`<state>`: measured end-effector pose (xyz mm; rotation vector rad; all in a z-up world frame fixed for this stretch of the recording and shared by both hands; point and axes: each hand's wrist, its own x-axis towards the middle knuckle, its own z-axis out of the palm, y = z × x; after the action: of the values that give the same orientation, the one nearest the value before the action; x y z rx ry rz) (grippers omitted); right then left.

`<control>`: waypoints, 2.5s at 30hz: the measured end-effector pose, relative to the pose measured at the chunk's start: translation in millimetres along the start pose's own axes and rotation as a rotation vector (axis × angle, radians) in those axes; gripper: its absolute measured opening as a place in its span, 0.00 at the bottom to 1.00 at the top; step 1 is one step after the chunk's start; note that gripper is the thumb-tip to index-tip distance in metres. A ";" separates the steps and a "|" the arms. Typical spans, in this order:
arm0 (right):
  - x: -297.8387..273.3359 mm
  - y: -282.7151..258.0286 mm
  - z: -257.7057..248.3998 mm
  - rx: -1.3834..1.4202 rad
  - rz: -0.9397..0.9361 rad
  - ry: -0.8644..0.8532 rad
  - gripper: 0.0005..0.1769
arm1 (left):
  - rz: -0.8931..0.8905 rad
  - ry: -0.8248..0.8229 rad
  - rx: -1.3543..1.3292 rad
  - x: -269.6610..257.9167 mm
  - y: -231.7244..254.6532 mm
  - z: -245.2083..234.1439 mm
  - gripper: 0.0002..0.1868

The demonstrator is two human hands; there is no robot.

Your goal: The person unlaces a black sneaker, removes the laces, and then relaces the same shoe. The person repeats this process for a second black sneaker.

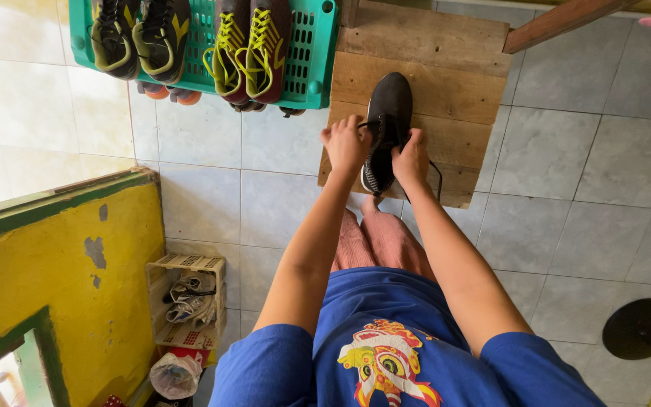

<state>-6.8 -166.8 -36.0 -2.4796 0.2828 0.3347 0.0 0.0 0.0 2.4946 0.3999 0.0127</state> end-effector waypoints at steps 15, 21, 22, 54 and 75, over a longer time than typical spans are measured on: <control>22.6 9.6 -26.3 0.246 -0.053 -0.100 0.17 | 0.186 0.013 -0.018 9.5 -3.3 33.4 0.04; 28.4 22.5 -13.5 0.094 -0.158 0.040 0.05 | 0.117 -0.026 -0.010 16.4 -5.1 32.6 0.05; 29.6 24.0 -11.7 0.064 -0.163 0.061 0.04 | 0.092 -0.031 0.008 16.6 -3.0 30.0 0.05; -36.5 -23.1 -45.2 1.050 -0.050 -0.262 0.15 | -0.189 -0.473 -1.071 -4.3 17.8 -5.6 0.23; -52.4 28.6 -169.9 1.024 0.107 -0.312 0.16 | -0.531 -0.200 -1.602 14.7 -32.7 -31.6 0.35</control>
<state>-35.1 -285.2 96.7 -1.3897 0.3428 0.4655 1.7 47.4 5.9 0.7748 0.6052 -0.0920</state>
